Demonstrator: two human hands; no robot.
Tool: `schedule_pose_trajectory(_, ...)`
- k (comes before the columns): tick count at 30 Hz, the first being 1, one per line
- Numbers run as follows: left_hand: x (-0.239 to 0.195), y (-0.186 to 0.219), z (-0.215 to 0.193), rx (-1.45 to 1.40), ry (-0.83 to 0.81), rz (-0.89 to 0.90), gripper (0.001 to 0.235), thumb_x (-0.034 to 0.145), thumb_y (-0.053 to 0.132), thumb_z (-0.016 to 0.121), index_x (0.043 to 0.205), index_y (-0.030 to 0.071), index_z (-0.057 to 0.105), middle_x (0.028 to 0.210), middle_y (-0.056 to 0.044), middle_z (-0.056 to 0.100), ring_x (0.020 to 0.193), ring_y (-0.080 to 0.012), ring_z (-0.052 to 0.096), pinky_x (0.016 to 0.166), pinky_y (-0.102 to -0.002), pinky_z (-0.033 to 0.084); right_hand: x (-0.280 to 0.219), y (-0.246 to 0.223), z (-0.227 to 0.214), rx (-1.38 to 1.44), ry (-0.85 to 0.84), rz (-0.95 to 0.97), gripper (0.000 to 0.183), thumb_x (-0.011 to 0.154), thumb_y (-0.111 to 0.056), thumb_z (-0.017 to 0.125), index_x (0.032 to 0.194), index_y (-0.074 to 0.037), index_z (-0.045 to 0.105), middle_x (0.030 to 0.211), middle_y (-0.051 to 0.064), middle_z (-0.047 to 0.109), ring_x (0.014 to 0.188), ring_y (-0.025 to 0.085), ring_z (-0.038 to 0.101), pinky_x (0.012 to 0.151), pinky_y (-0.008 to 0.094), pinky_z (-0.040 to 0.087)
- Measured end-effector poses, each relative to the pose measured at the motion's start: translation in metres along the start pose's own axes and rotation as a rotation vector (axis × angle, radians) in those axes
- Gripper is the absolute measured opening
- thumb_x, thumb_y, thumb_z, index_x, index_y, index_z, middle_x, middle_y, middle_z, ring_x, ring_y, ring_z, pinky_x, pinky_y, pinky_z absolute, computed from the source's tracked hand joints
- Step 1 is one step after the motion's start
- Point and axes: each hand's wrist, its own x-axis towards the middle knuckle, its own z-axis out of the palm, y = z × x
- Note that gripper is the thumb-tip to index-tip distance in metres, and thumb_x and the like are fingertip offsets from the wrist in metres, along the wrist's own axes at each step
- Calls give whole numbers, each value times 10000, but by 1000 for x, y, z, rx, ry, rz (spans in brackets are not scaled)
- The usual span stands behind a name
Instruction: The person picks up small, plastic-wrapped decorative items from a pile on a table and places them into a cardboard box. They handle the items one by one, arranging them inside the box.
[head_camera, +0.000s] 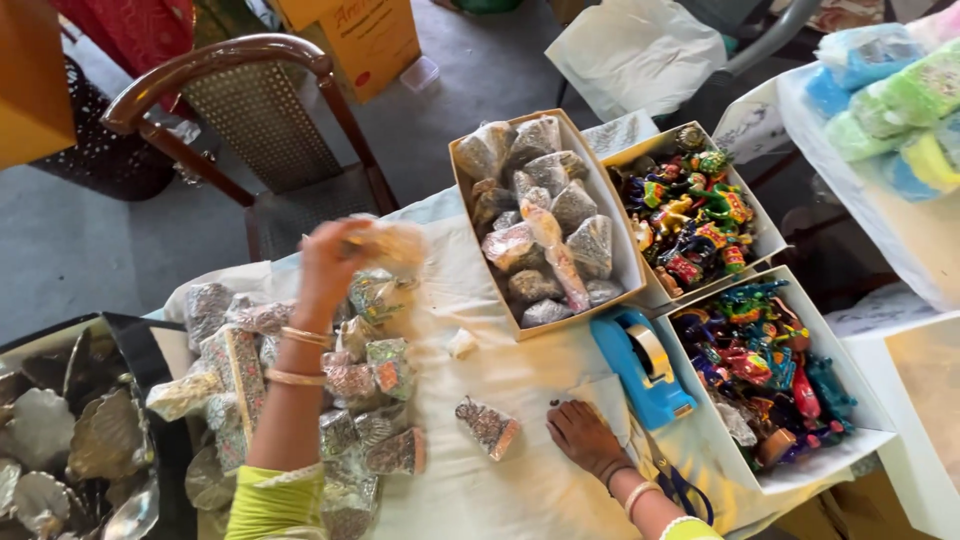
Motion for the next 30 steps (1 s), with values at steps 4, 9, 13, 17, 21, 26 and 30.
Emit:
schedule_pose_trajectory(4,-5,28,72,-320,-380,-39,293,865,58,749,1156,85,735,1172,-68,715,966,-179,758,789,-272,620,-1,2,2,20,20,-5,138,940,-219,623,999,-98,590,950,111,598,953,320,584,896,439,475)
schedule_pose_trajectory(9,16,55,125,-206,-435,73,296,856,56,767,1147,103,739,1080,-67,696,914,-196,738,820,-274,605,-1,5,6,32,21,10,139,947,-220,620,1007,-97,594,971,110,603,969,321,586,905,439,474)
schedule_pose_trajectory(13,45,60,148,-82,-242,36,259,863,53,759,1109,126,719,1114,-46,666,874,-190,729,791,-283,608,-3,5,7,38,22,23,139,948,-220,617,1011,-98,601,988,112,607,980,330,582,921,445,470)
schedule_pose_trajectory(17,68,70,153,116,-27,117,308,841,-10,779,1119,111,730,979,-91,657,843,-248,677,754,-363,601,-5,6,9,32,57,23,138,946,-220,617,1014,-100,606,982,113,603,988,341,579,934,455,466)
schedule_pose_trajectory(21,81,61,173,162,133,117,322,799,-22,783,1091,102,724,937,-110,643,847,-286,657,777,-406,556,-5,8,11,57,5,34,142,959,-219,609,1028,-95,603,1001,112,604,985,336,573,935,445,467)
schedule_pose_trajectory(26,90,34,209,-23,151,-87,231,857,78,796,1078,123,745,942,-96,686,815,-229,664,734,-375,531,-4,7,11,54,-9,25,142,963,-216,607,1032,-93,597,1020,112,603,993,331,572,938,449,461)
schedule_pose_trajectory(30,86,35,233,-331,254,-411,197,914,198,772,1055,91,684,925,-42,727,764,-126,686,658,-298,514,-4,10,12,61,2,18,142,964,-214,609,1031,-91,590,1018,115,600,998,334,572,940,449,460)
